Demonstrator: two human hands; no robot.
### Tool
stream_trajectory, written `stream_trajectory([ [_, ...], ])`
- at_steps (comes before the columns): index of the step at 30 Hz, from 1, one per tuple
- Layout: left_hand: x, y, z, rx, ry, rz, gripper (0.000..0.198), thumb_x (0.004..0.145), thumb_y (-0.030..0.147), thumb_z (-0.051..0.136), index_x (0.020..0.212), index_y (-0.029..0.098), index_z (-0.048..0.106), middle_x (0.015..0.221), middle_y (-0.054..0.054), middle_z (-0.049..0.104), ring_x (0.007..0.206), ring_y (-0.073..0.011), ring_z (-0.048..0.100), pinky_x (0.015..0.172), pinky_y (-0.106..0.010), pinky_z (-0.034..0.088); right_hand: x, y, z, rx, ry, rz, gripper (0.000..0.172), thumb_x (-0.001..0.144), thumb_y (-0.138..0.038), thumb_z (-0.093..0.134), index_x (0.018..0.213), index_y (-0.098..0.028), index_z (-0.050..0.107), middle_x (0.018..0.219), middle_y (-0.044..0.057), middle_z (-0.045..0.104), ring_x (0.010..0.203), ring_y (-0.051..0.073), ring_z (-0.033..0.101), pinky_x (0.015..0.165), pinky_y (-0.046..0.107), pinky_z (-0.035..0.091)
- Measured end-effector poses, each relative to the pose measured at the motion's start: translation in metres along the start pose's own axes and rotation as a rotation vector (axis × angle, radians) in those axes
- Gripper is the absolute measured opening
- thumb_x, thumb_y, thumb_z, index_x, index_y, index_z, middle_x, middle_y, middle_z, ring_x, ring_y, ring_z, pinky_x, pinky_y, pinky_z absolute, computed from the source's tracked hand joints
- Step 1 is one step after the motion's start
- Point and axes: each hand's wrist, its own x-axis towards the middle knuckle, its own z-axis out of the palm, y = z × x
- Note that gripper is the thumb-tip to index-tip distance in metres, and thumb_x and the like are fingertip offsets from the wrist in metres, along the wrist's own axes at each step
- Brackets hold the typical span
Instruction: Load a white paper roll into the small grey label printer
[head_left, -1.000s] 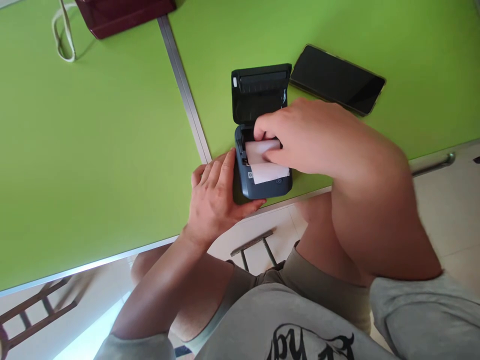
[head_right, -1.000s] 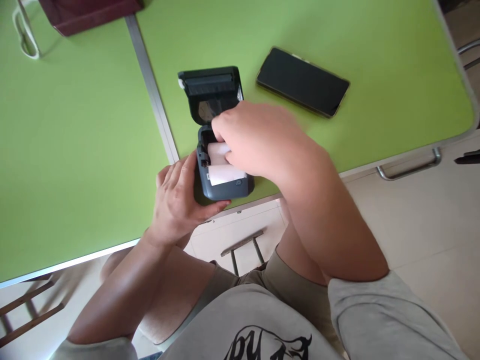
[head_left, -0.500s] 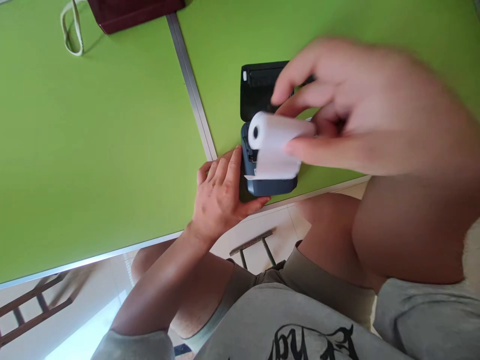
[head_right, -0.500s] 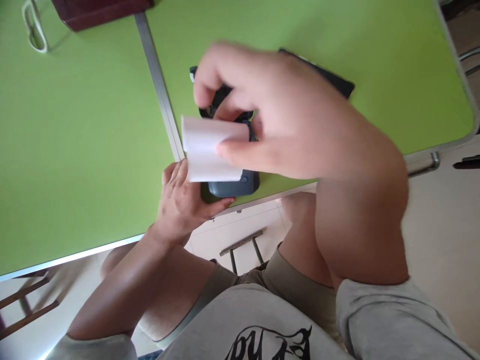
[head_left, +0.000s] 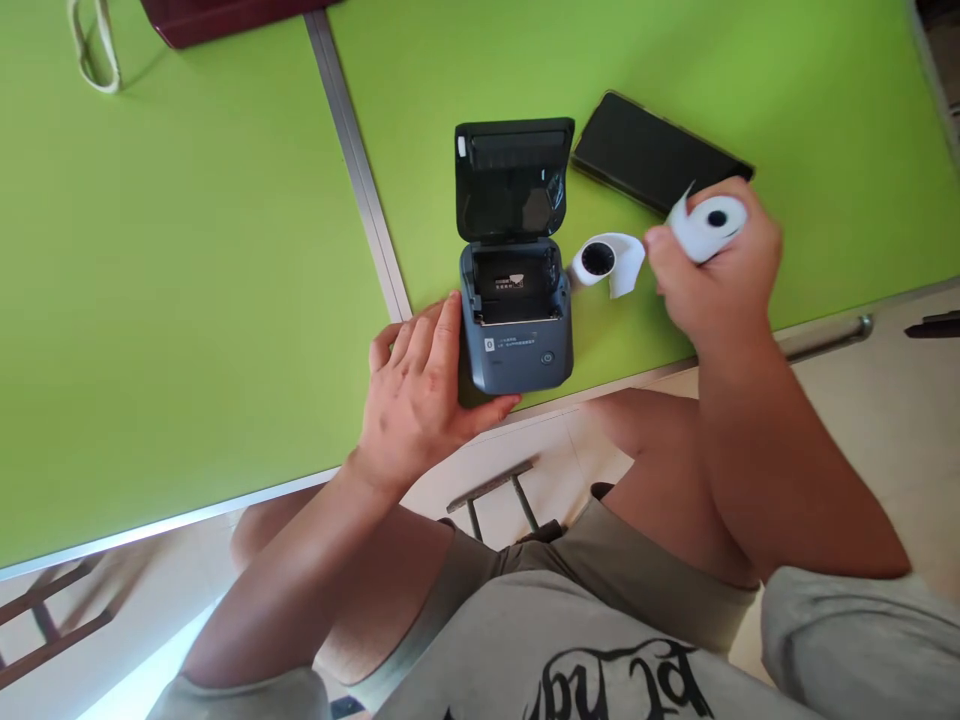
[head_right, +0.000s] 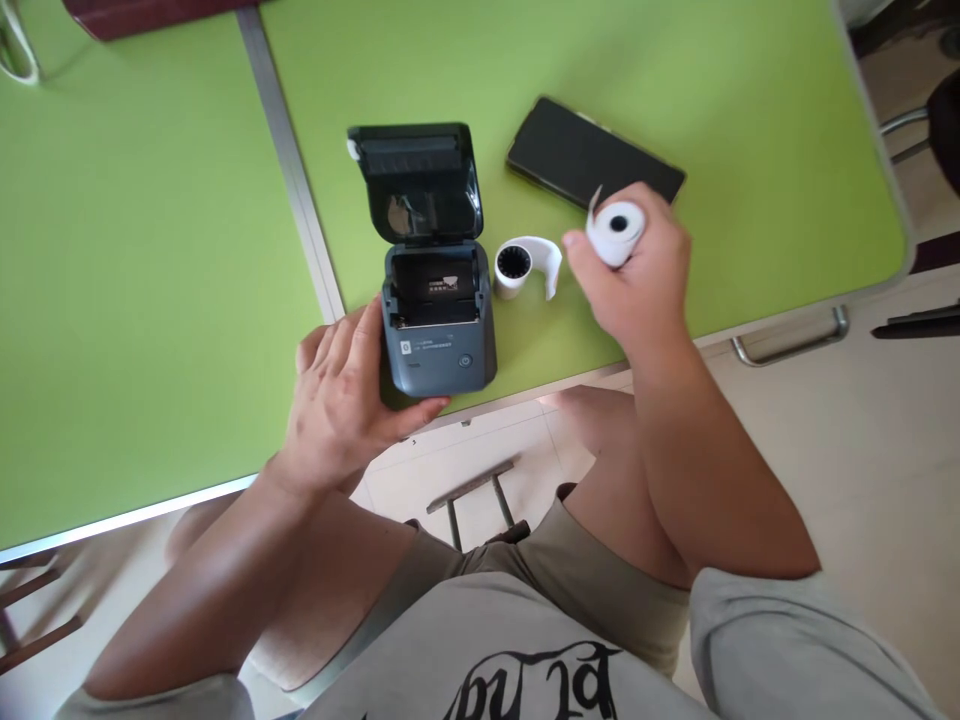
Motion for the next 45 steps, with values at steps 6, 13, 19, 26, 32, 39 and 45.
stream_trajectory([
  [6, 0.001, 0.001, -0.001, 0.034, 0.001, -0.002, 0.107, 0.092, 0.089, 0.041, 0.155, 0.002, 0.044, 0.139, -0.025, 0.066, 0.125, -0.0377, 0.065, 0.110, -0.047, 0.040, -0.007, 0.026, 0.017, 0.105, 0.175, 0.035, 0.029, 0.086, -0.039, 0.069, 0.113, -0.030, 0.063, 0.120, 0.005, 0.073, 0.117, 0.025, 0.066, 0.098, 0.044, 0.054],
  [13, 0.003, 0.003, -0.002, 0.051, -0.014, -0.013, 0.111, 0.092, 0.091, 0.035, 0.154, 0.000, 0.046, 0.139, -0.027, 0.066, 0.125, -0.0391, 0.065, 0.109, -0.048, 0.040, -0.003, 0.059, 0.030, 0.194, 0.303, -0.065, 0.063, 0.081, -0.026, 0.073, 0.140, -0.027, 0.050, 0.131, 0.012, 0.072, 0.117, 0.027, 0.071, 0.102, 0.046, 0.058],
  [19, 0.003, 0.004, -0.002, 0.046, -0.018, -0.019, 0.107, 0.094, 0.087, 0.039, 0.152, -0.002, 0.048, 0.139, -0.028, 0.066, 0.124, -0.0399, 0.066, 0.108, -0.049, 0.040, -0.015, 0.030, 0.021, 0.048, 0.530, -0.279, 0.054, 0.079, -0.015, 0.058, 0.131, -0.031, 0.058, 0.122, 0.010, 0.065, 0.118, 0.030, 0.064, 0.102, 0.051, 0.054],
  [26, 0.003, 0.004, -0.003, 0.048, -0.014, -0.024, 0.106, 0.095, 0.086, 0.036, 0.152, -0.003, 0.048, 0.137, -0.028, 0.066, 0.124, -0.0398, 0.066, 0.108, -0.051, 0.041, -0.026, -0.009, 0.045, -0.089, 0.494, -0.281, 0.047, 0.088, -0.021, 0.058, 0.133, -0.033, 0.053, 0.144, 0.010, 0.060, 0.123, 0.031, 0.067, 0.106, 0.058, 0.052],
  [32, 0.003, 0.004, -0.003, 0.042, -0.012, -0.015, 0.104, 0.096, 0.085, 0.036, 0.152, -0.002, 0.048, 0.138, -0.028, 0.066, 0.124, -0.0391, 0.066, 0.107, -0.051, 0.043, -0.025, -0.011, 0.047, -0.125, 0.383, -0.127, 0.042, 0.093, -0.028, 0.063, 0.133, -0.035, 0.052, 0.145, 0.010, 0.060, 0.131, 0.036, 0.062, 0.108, 0.066, 0.048],
  [39, 0.003, 0.005, -0.003, 0.057, -0.007, -0.006, 0.104, 0.096, 0.084, 0.039, 0.151, -0.004, 0.049, 0.135, -0.028, 0.067, 0.121, -0.0394, 0.067, 0.107, -0.050, 0.042, -0.026, -0.004, 0.049, -0.061, 0.389, -0.179, 0.046, 0.092, -0.018, 0.060, 0.133, -0.036, 0.051, 0.127, 0.007, 0.068, 0.120, 0.033, 0.068, 0.098, 0.060, 0.054],
  [45, 0.003, 0.004, -0.002, 0.037, -0.014, -0.016, 0.102, 0.095, 0.083, 0.043, 0.153, -0.001, 0.047, 0.138, -0.028, 0.066, 0.125, -0.0396, 0.066, 0.108, -0.050, 0.041, -0.024, 0.001, 0.047, 0.133, 0.348, -0.148, 0.044, 0.090, -0.022, 0.065, 0.131, -0.034, 0.053, 0.113, 0.003, 0.072, 0.087, 0.020, 0.070, 0.078, 0.040, 0.062],
])
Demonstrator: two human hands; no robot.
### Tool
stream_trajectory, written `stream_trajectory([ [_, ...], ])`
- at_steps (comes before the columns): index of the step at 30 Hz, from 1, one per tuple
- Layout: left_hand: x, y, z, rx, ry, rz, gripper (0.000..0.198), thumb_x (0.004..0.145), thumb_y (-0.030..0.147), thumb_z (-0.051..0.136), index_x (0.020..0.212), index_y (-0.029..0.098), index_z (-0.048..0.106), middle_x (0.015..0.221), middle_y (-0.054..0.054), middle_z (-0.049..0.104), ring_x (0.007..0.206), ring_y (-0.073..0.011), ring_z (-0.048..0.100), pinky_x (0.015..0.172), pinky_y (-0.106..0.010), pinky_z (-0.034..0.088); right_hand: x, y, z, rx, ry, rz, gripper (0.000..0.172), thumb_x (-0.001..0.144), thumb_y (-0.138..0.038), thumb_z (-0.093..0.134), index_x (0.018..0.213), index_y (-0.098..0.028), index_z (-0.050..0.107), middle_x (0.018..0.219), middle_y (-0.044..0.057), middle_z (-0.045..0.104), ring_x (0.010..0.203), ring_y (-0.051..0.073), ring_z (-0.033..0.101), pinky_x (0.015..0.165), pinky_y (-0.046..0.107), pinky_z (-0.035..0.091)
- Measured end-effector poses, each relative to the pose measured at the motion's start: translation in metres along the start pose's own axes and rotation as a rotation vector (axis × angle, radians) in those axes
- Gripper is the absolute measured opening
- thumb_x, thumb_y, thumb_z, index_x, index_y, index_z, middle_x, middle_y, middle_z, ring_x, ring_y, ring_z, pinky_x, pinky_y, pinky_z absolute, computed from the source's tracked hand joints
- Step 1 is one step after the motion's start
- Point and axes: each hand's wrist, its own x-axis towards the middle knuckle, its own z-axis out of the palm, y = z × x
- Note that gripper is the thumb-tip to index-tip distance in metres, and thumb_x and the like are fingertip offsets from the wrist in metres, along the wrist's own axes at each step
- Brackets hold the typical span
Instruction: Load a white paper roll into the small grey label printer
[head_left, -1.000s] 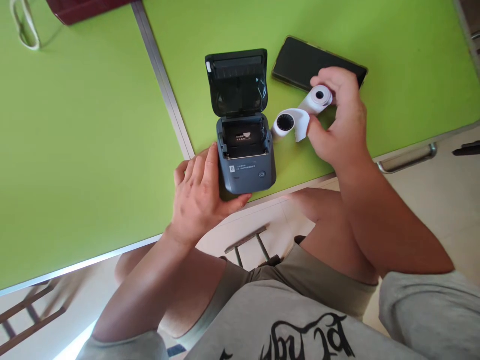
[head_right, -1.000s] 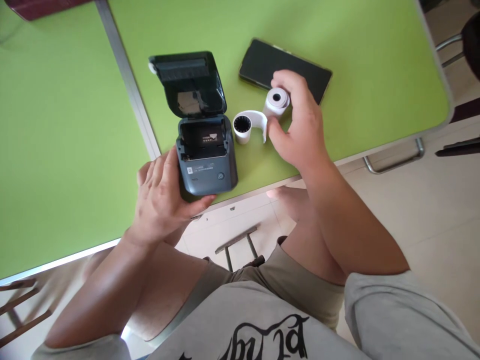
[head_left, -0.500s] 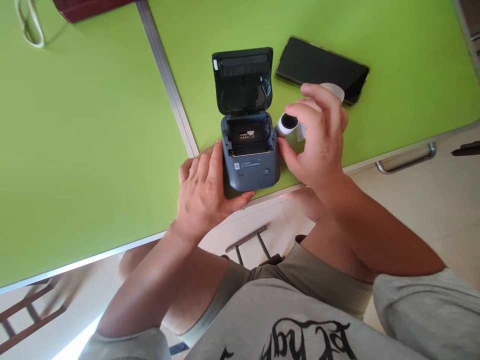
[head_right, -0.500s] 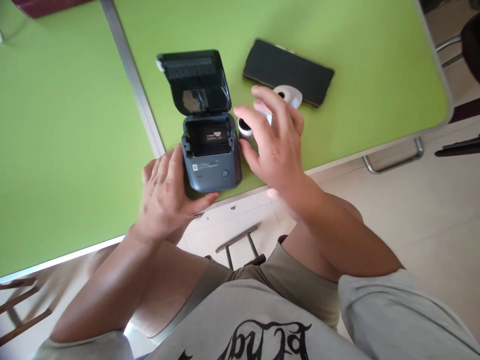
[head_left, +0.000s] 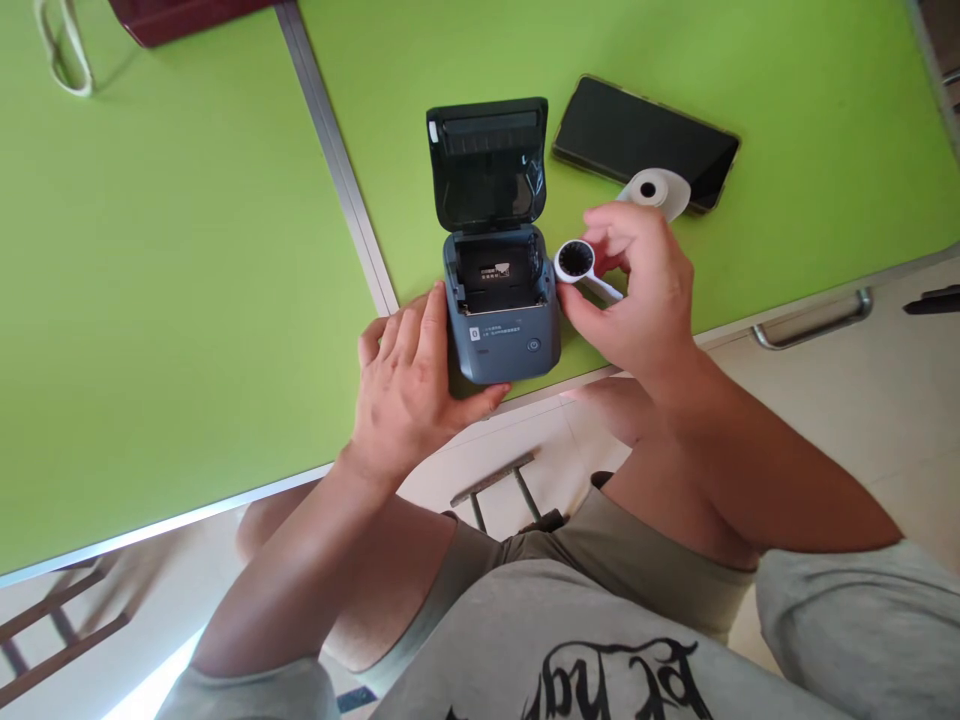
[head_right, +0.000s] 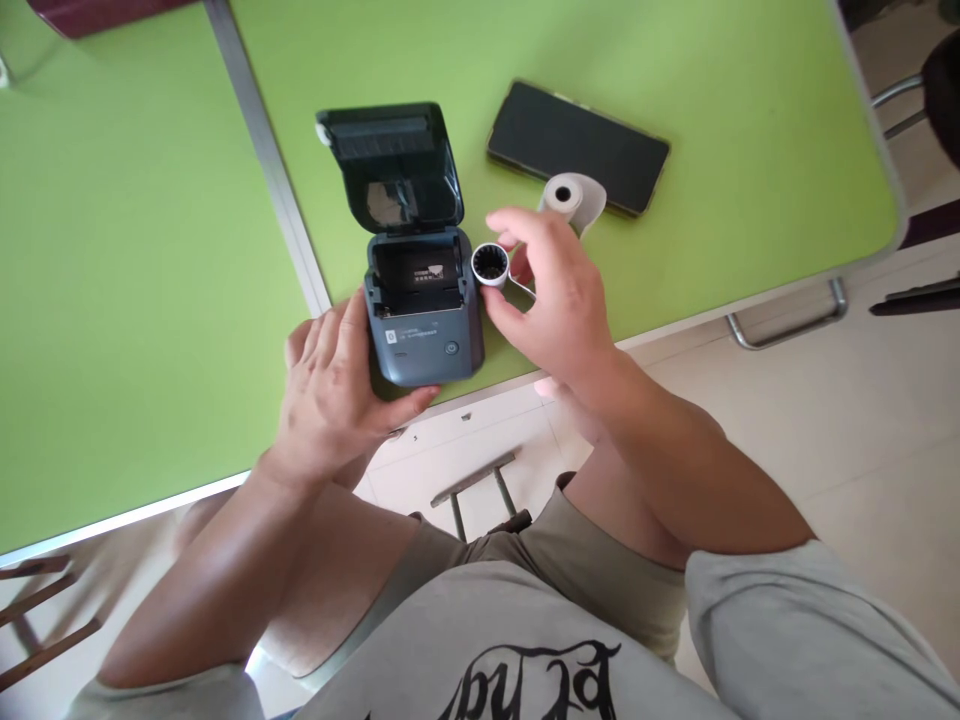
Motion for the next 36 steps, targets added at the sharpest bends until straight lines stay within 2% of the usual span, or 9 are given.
stream_trajectory([
  [7, -0.0001, 0.0012, -0.0011, 0.006, -0.012, -0.025, 0.100, 0.094, 0.084, 0.041, 0.155, 0.004, 0.045, 0.139, -0.026, 0.066, 0.126, -0.0383, 0.065, 0.110, -0.049, 0.041, 0.0073, 0.0018, -0.0036, 0.052, -0.056, -0.075, 0.022, 0.092, -0.028, 0.063, 0.113, -0.031, 0.060, 0.100, 0.002, 0.070, 0.092, 0.022, 0.070, 0.079, 0.041, 0.063],
  [12, 0.0006, 0.0010, -0.0033, -0.033, -0.062, -0.054, 0.101, 0.091, 0.084, 0.049, 0.159, 0.010, 0.041, 0.144, -0.024, 0.064, 0.129, -0.0396, 0.063, 0.112, -0.051, 0.041, 0.0077, -0.0011, -0.0053, -0.014, -0.024, -0.068, 0.016, 0.091, -0.032, 0.060, 0.107, -0.031, 0.058, 0.095, 0.003, 0.067, 0.086, 0.022, 0.067, 0.076, 0.043, 0.061],
  [15, 0.0010, 0.0009, -0.0039, -0.034, -0.070, -0.050, 0.103, 0.091, 0.084, 0.048, 0.158, 0.007, 0.041, 0.144, -0.026, 0.063, 0.129, -0.0402, 0.062, 0.113, -0.052, 0.041, 0.0085, -0.0029, -0.0070, 0.012, 0.006, -0.099, 0.021, 0.088, -0.025, 0.055, 0.108, -0.030, 0.059, 0.096, 0.004, 0.065, 0.087, 0.023, 0.065, 0.078, 0.045, 0.060],
  [18, 0.0011, 0.0011, -0.0039, -0.025, -0.069, -0.045, 0.106, 0.091, 0.086, 0.047, 0.157, 0.004, 0.042, 0.143, -0.027, 0.064, 0.128, -0.0409, 0.063, 0.112, -0.052, 0.041, 0.0091, -0.0020, -0.0075, 0.059, -0.020, -0.122, 0.028, 0.085, -0.019, 0.054, 0.111, -0.030, 0.060, 0.099, 0.005, 0.063, 0.091, 0.023, 0.064, 0.081, 0.046, 0.059],
  [22, 0.0006, 0.0007, -0.0030, -0.013, -0.060, -0.032, 0.103, 0.092, 0.083, 0.045, 0.157, 0.003, 0.042, 0.143, -0.027, 0.064, 0.129, -0.0405, 0.063, 0.112, -0.052, 0.041, 0.0080, 0.0031, -0.0066, 0.064, -0.089, -0.080, 0.026, 0.087, -0.025, 0.059, 0.113, -0.030, 0.061, 0.105, 0.006, 0.062, 0.101, 0.026, 0.064, 0.091, 0.050, 0.059],
  [28, 0.0001, 0.0001, -0.0010, -0.018, -0.059, -0.046, 0.104, 0.090, 0.085, 0.049, 0.158, 0.008, 0.040, 0.145, -0.025, 0.063, 0.131, -0.0411, 0.062, 0.113, -0.052, 0.041, 0.0065, 0.0055, -0.0042, 0.020, -0.114, -0.043, 0.022, 0.091, -0.030, 0.059, 0.113, -0.033, 0.062, 0.099, 0.004, 0.066, 0.094, 0.025, 0.067, 0.085, 0.046, 0.061],
  [32, -0.0001, -0.0004, -0.0009, -0.010, -0.073, -0.054, 0.109, 0.087, 0.089, 0.051, 0.159, 0.008, 0.039, 0.145, -0.026, 0.063, 0.131, -0.0419, 0.062, 0.114, -0.053, 0.041, 0.0044, 0.0041, -0.0027, 0.072, -0.046, -0.091, 0.035, 0.091, -0.033, 0.060, 0.126, -0.033, 0.057, 0.109, 0.004, 0.070, 0.095, 0.024, 0.070, 0.084, 0.045, 0.062],
  [34, 0.0000, -0.0006, -0.0010, -0.012, -0.073, -0.052, 0.110, 0.087, 0.089, 0.051, 0.160, 0.008, 0.039, 0.145, -0.026, 0.063, 0.131, -0.0417, 0.062, 0.114, -0.053, 0.041, 0.0039, 0.0044, -0.0023, 0.092, -0.060, -0.058, 0.039, 0.091, -0.034, 0.061, 0.130, -0.032, 0.055, 0.117, 0.005, 0.071, 0.097, 0.024, 0.071, 0.085, 0.045, 0.063],
  [36, 0.0003, -0.0007, -0.0012, -0.025, -0.081, -0.054, 0.109, 0.086, 0.088, 0.053, 0.160, 0.009, 0.039, 0.145, -0.026, 0.062, 0.131, -0.0422, 0.061, 0.115, -0.054, 0.040, 0.0044, 0.0053, -0.0027, 0.078, -0.107, -0.028, 0.036, 0.091, -0.033, 0.063, 0.127, -0.032, 0.058, 0.115, 0.005, 0.072, 0.097, 0.024, 0.071, 0.086, 0.045, 0.063],
])
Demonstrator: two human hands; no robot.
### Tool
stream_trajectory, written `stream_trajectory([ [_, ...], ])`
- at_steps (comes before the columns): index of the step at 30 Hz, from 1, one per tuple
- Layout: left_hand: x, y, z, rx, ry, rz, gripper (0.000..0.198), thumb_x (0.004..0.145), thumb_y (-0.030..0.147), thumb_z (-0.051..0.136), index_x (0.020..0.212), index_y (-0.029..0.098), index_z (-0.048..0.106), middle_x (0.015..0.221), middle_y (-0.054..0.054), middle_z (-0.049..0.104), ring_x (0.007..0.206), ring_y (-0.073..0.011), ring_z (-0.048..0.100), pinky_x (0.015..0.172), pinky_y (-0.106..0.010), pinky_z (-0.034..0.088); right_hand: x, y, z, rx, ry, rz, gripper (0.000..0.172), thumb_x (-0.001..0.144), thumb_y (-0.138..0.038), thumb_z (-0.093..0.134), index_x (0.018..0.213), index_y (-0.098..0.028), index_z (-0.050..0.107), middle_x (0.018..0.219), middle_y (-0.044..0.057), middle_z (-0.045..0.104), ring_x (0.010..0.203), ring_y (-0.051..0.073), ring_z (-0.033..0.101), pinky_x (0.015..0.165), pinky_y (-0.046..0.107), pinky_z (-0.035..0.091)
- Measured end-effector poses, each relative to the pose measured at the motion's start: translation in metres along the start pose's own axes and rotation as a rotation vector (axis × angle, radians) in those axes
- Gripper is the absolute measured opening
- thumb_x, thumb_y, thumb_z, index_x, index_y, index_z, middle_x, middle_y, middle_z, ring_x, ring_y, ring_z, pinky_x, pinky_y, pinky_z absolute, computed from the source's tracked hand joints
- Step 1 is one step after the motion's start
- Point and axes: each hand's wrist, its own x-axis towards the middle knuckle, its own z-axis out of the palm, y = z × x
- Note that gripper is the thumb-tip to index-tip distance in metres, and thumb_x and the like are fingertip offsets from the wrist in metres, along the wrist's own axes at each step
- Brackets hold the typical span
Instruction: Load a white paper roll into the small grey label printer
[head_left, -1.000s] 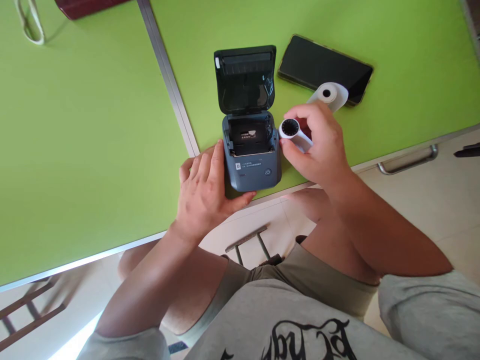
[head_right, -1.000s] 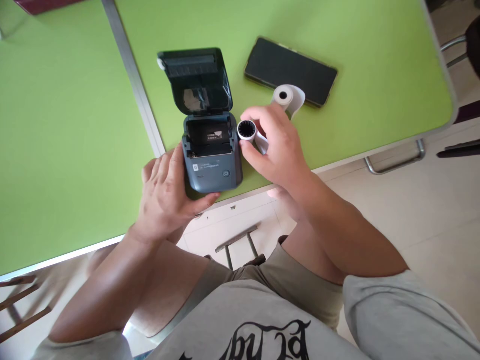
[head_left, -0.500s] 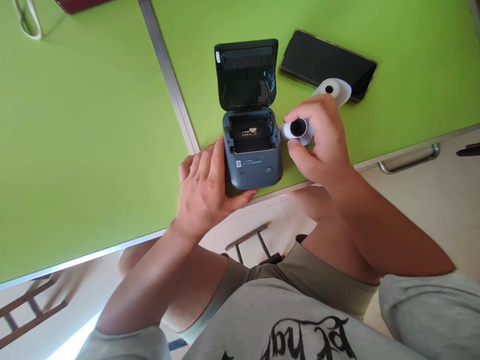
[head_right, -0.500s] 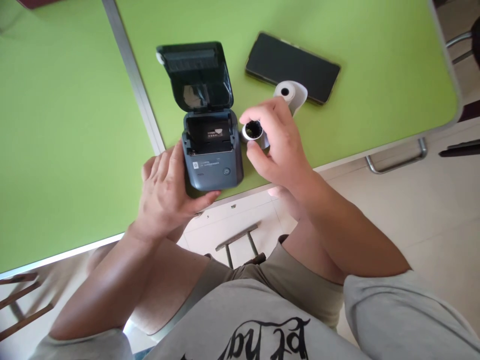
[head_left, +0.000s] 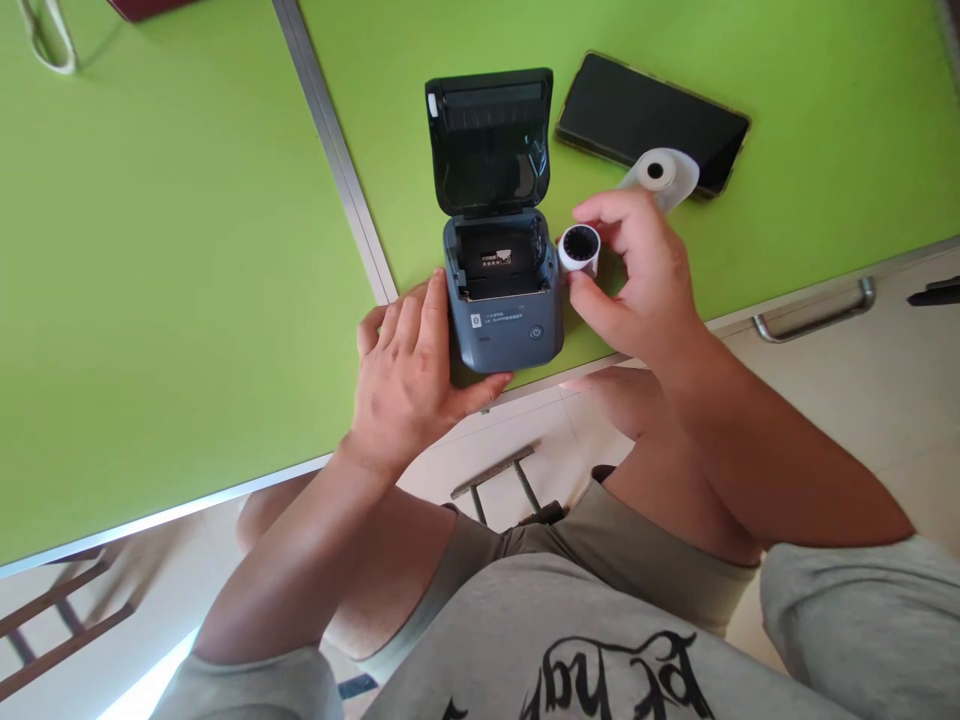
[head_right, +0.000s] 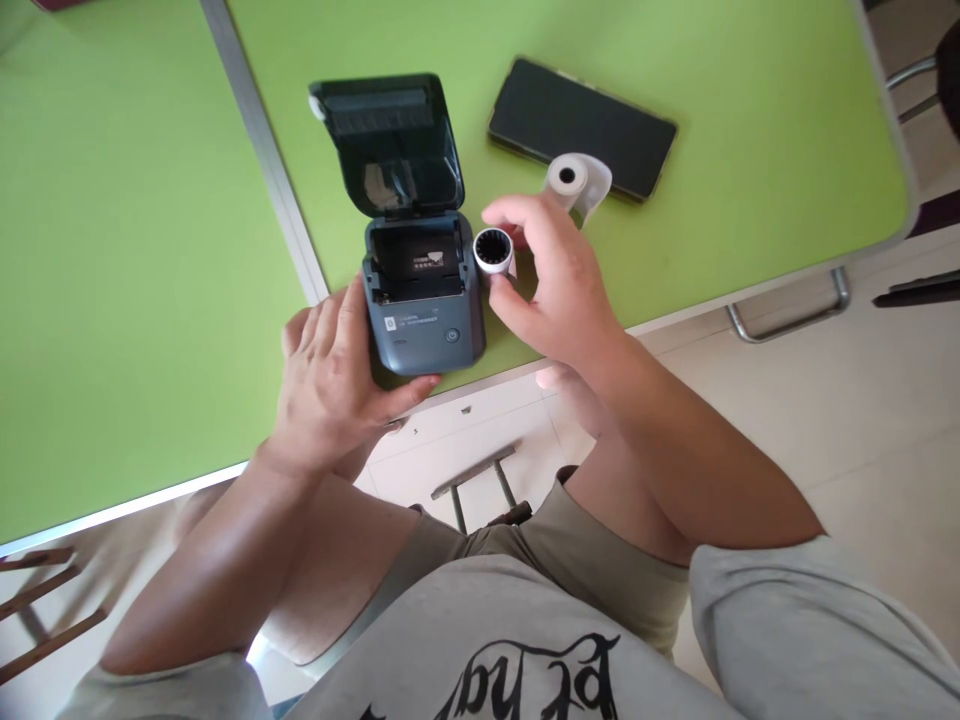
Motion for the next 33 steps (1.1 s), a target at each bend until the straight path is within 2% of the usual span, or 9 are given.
stream_trajectory([
  [5, 0.001, 0.001, -0.001, -0.015, -0.016, -0.014, 0.110, 0.086, 0.088, 0.054, 0.161, 0.009, 0.038, 0.146, -0.025, 0.062, 0.130, -0.0423, 0.061, 0.115, -0.055, 0.040, 0.001, 0.002, -0.005, 0.004, -0.084, -0.035, 0.029, 0.093, -0.029, 0.061, 0.121, -0.034, 0.066, 0.105, 0.004, 0.071, 0.093, 0.023, 0.071, 0.085, 0.044, 0.063],
  [7, 0.001, 0.001, -0.001, -0.009, -0.018, -0.016, 0.111, 0.086, 0.088, 0.052, 0.161, 0.008, 0.039, 0.146, -0.026, 0.062, 0.130, -0.0418, 0.061, 0.115, -0.054, 0.040, 0.002, -0.001, -0.007, 0.028, -0.032, -0.050, 0.036, 0.094, -0.030, 0.060, 0.129, -0.035, 0.063, 0.110, 0.004, 0.071, 0.097, 0.023, 0.071, 0.084, 0.043, 0.063],
  [10, 0.001, 0.001, -0.002, -0.015, -0.024, -0.017, 0.112, 0.087, 0.089, 0.051, 0.160, 0.005, 0.040, 0.145, -0.027, 0.062, 0.131, -0.0420, 0.061, 0.115, -0.054, 0.040, 0.007, -0.011, -0.009, 0.139, 0.135, -0.086, 0.043, 0.093, -0.037, 0.064, 0.134, -0.035, 0.054, 0.119, 0.004, 0.068, 0.100, 0.023, 0.071, 0.077, 0.039, 0.062],
  [13, 0.001, 0.001, -0.002, -0.028, -0.026, -0.016, 0.111, 0.087, 0.089, 0.050, 0.161, 0.006, 0.039, 0.145, -0.026, 0.062, 0.131, -0.0422, 0.060, 0.115, -0.054, 0.039, 0.019, -0.029, -0.009, 0.156, 0.199, -0.067, 0.028, 0.092, -0.039, 0.064, 0.118, -0.033, 0.054, 0.112, 0.001, 0.067, 0.094, 0.020, 0.070, 0.076, 0.037, 0.061],
  [16, 0.001, 0.000, -0.002, -0.032, -0.023, -0.009, 0.107, 0.090, 0.086, 0.047, 0.160, 0.006, 0.039, 0.145, -0.026, 0.062, 0.130, -0.0418, 0.061, 0.115, -0.055, 0.039, 0.032, -0.044, -0.003, 0.060, 0.065, -0.059, 0.011, 0.096, -0.030, 0.057, 0.107, -0.031, 0.054, 0.112, 0.001, 0.072, 0.106, 0.021, 0.072, 0.091, 0.041, 0.061],
  [20, 0.000, 0.001, 0.000, -0.034, -0.008, 0.005, 0.103, 0.094, 0.082, 0.045, 0.160, 0.004, 0.039, 0.147, -0.028, 0.061, 0.131, -0.0415, 0.061, 0.115, -0.055, 0.039, 0.043, -0.050, 0.007, -0.044, -0.100, -0.055, 0.018, 0.090, -0.020, 0.060, 0.104, -0.031, 0.054, 0.113, -0.002, 0.077, 0.107, 0.022, 0.073, 0.095, 0.044, 0.060],
  [23, -0.002, 0.000, 0.001, -0.030, 0.012, 0.024, 0.101, 0.096, 0.081, 0.042, 0.160, 0.003, 0.039, 0.148, -0.028, 0.061, 0.132, -0.0403, 0.061, 0.114, -0.053, 0.039, 0.045, -0.047, 0.010, -0.097, -0.110, -0.002, 0.023, 0.087, -0.019, 0.065, 0.104, -0.030, 0.054, 0.115, 0.000, 0.079, 0.106, 0.023, 0.074, 0.094, 0.046, 0.061],
  [27, -0.002, 0.000, 0.002, -0.013, 0.038, 0.047, 0.102, 0.097, 0.081, 0.038, 0.158, -0.001, 0.041, 0.146, -0.029, 0.062, 0.132, -0.0397, 0.062, 0.112, -0.051, 0.040, 0.045, -0.044, 0.009, -0.033, -0.036, -0.049, 0.022, 0.086, -0.018, 0.068, 0.100, -0.029, 0.055, 0.114, 0.000, 0.080, 0.106, 0.023, 0.076, 0.092, 0.044, 0.062],
  [33, -0.002, 0.000, 0.000, -0.023, 0.016, 0.041, 0.101, 0.097, 0.082, 0.037, 0.159, 0.003, 0.040, 0.149, -0.026, 0.061, 0.137, -0.0376, 0.060, 0.114, -0.049, 0.040, 0.045, -0.036, 0.015, 0.027, -0.146, -0.049, 0.011, 0.094, -0.021, 0.058, 0.096, -0.031, 0.061, 0.114, 0.001, 0.077, 0.111, 0.023, 0.073, 0.099, 0.046, 0.062],
])
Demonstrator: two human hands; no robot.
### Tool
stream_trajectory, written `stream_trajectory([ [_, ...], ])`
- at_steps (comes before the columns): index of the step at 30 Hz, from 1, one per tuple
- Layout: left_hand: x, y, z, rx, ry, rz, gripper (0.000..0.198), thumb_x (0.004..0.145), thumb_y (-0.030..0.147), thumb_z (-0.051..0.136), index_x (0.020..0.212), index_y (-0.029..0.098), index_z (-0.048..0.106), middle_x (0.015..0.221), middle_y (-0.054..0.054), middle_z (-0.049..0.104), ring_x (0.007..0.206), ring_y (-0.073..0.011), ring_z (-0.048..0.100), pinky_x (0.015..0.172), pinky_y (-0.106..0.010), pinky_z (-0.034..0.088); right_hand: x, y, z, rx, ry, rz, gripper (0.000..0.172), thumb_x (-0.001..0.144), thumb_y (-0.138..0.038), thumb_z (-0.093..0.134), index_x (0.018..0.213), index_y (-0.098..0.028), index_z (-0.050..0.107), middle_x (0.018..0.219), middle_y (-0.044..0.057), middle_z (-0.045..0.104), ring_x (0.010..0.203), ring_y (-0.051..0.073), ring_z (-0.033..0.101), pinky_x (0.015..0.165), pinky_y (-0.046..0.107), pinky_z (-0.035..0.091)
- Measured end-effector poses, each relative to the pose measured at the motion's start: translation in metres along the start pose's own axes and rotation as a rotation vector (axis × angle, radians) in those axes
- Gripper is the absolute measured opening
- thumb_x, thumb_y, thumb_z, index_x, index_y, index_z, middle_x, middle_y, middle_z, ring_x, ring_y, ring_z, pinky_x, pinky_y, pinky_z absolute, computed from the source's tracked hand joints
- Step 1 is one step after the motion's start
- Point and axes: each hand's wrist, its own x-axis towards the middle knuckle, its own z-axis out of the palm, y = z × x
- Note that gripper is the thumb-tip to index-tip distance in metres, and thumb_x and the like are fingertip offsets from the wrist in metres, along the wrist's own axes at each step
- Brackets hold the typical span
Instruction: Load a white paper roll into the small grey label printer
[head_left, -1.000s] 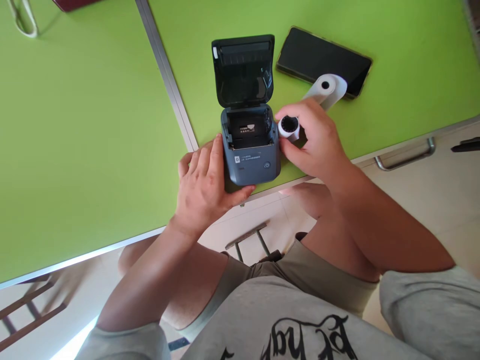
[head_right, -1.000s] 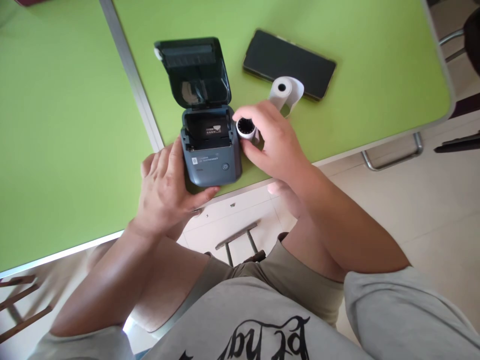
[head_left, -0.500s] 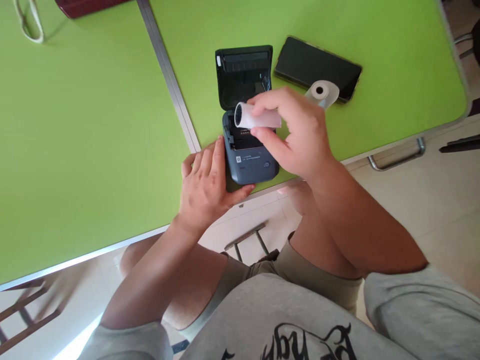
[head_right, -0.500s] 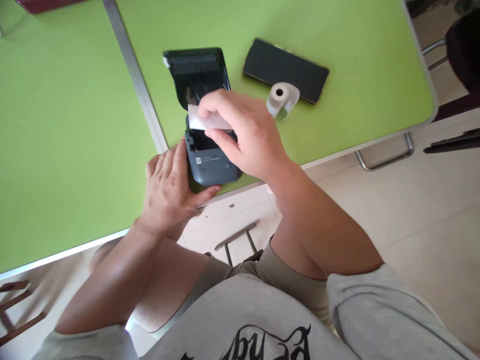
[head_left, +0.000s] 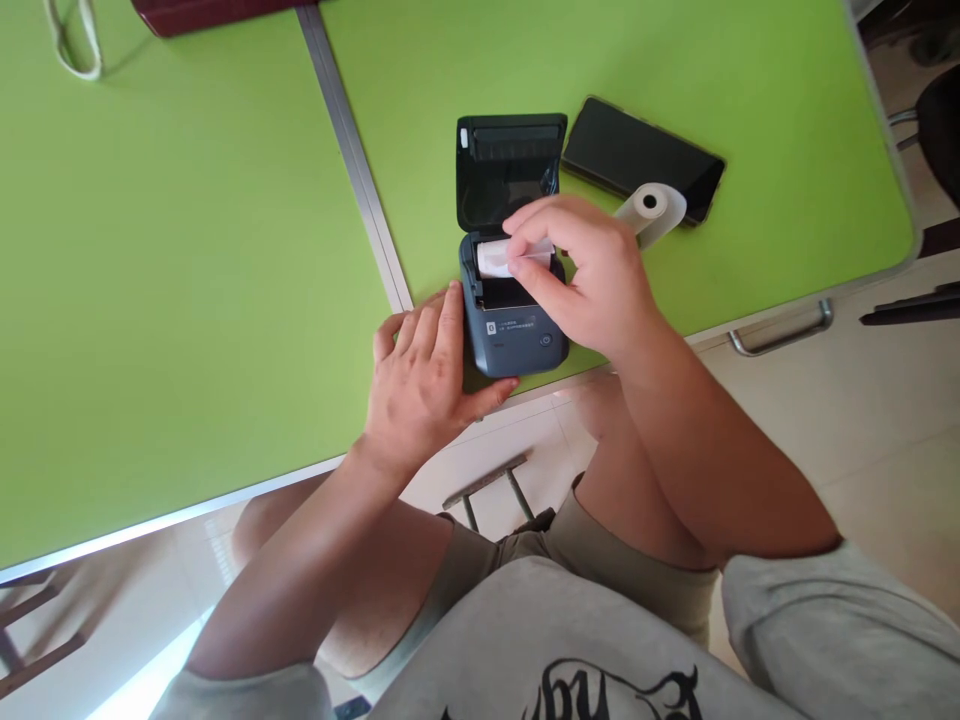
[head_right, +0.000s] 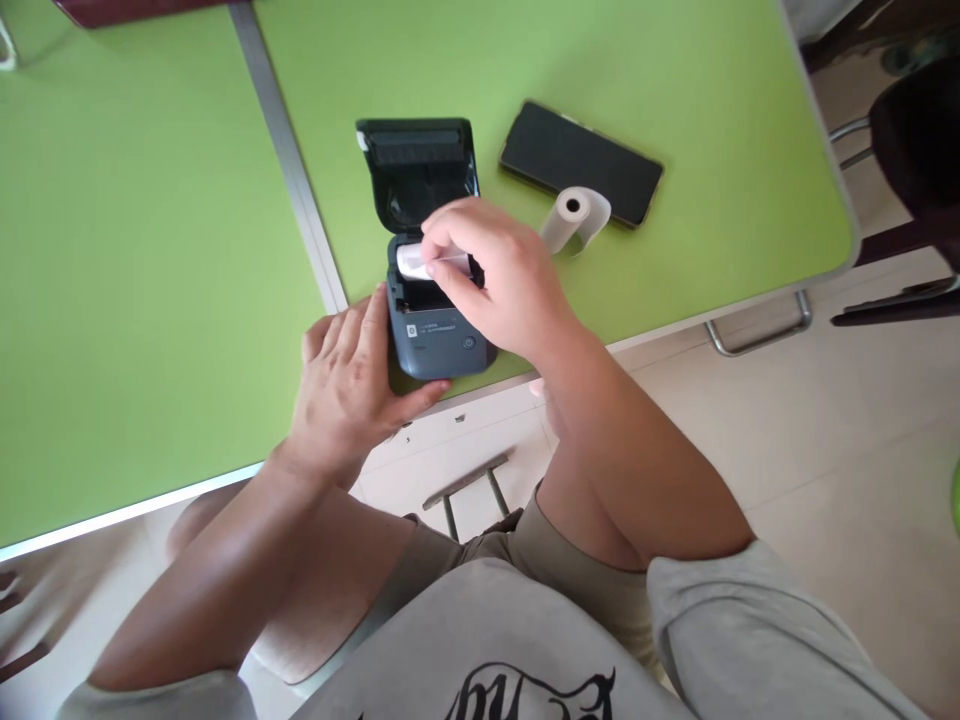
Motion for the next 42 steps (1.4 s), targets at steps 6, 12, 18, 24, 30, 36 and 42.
stream_trajectory([
  [6, -0.001, 0.000, 0.004, -0.023, 0.056, 0.001, 0.104, 0.092, 0.082, 0.052, 0.162, 0.007, 0.036, 0.150, -0.026, 0.061, 0.132, -0.0390, 0.063, 0.114, -0.048, 0.041, -0.003, -0.003, -0.002, 0.070, 0.148, -0.081, 0.013, 0.090, -0.016, 0.063, 0.086, -0.028, 0.065, 0.096, 0.000, 0.071, 0.094, 0.018, 0.070, 0.087, 0.038, 0.062],
  [12, -0.003, -0.001, 0.003, -0.013, 0.115, 0.114, 0.082, 0.097, 0.071, 0.058, 0.159, 0.019, 0.041, 0.145, -0.023, 0.063, 0.132, -0.0358, 0.063, 0.109, -0.049, 0.042, -0.010, -0.011, -0.008, 0.250, 0.072, -0.235, 0.010, 0.092, -0.021, 0.065, 0.083, -0.025, 0.068, 0.100, 0.003, 0.068, 0.090, 0.016, 0.068, 0.081, 0.035, 0.059],
  [18, -0.002, -0.002, 0.000, -0.026, 0.082, 0.142, 0.058, 0.099, 0.063, 0.061, 0.148, 0.032, 0.058, 0.142, -0.023, 0.061, 0.132, -0.0392, 0.063, 0.105, -0.056, 0.043, -0.011, -0.011, -0.004, 0.270, 0.259, -0.152, 0.018, 0.098, -0.034, 0.056, 0.084, -0.026, 0.064, 0.095, 0.004, 0.062, 0.092, 0.020, 0.064, 0.083, 0.040, 0.055],
  [24, -0.003, -0.003, 0.002, -0.039, 0.112, 0.141, 0.057, 0.099, 0.065, 0.060, 0.145, 0.032, 0.061, 0.141, -0.023, 0.061, 0.133, -0.0384, 0.062, 0.107, -0.055, 0.043, -0.008, 0.005, 0.014, 0.301, 0.378, 0.085, 0.039, 0.096, -0.051, 0.059, 0.126, -0.028, 0.051, 0.139, 0.012, 0.057, 0.123, 0.028, 0.060, 0.081, 0.040, 0.056],
  [30, -0.003, -0.003, 0.001, -0.041, 0.107, 0.153, 0.055, 0.100, 0.063, 0.061, 0.145, 0.031, 0.061, 0.141, -0.024, 0.061, 0.132, -0.0394, 0.062, 0.106, -0.056, 0.044, -0.001, 0.007, 0.015, 0.523, 0.331, 0.245, 0.051, 0.090, -0.048, 0.060, 0.134, -0.036, 0.036, 0.153, 0.008, 0.052, 0.147, 0.026, 0.050, 0.071, 0.035, 0.055],
  [36, -0.003, -0.004, 0.001, -0.040, 0.122, 0.168, 0.053, 0.100, 0.061, 0.062, 0.142, 0.029, 0.062, 0.139, -0.025, 0.062, 0.132, -0.0391, 0.063, 0.105, -0.056, 0.045, 0.004, 0.002, 0.012, 0.641, 0.515, 0.241, 0.034, 0.091, -0.053, 0.048, 0.112, -0.026, 0.045, 0.095, 0.002, 0.055, 0.075, 0.015, 0.056, 0.051, 0.030, 0.040],
  [42, -0.004, -0.004, 0.002, -0.026, 0.120, 0.164, 0.056, 0.101, 0.061, 0.060, 0.146, 0.029, 0.057, 0.141, -0.023, 0.062, 0.133, -0.0372, 0.062, 0.106, -0.054, 0.044, -0.007, 0.005, 0.011, 0.563, 0.376, 0.223, 0.025, 0.088, -0.037, 0.068, 0.106, -0.023, 0.059, 0.101, 0.002, 0.063, 0.092, 0.017, 0.062, 0.079, 0.035, 0.049],
])
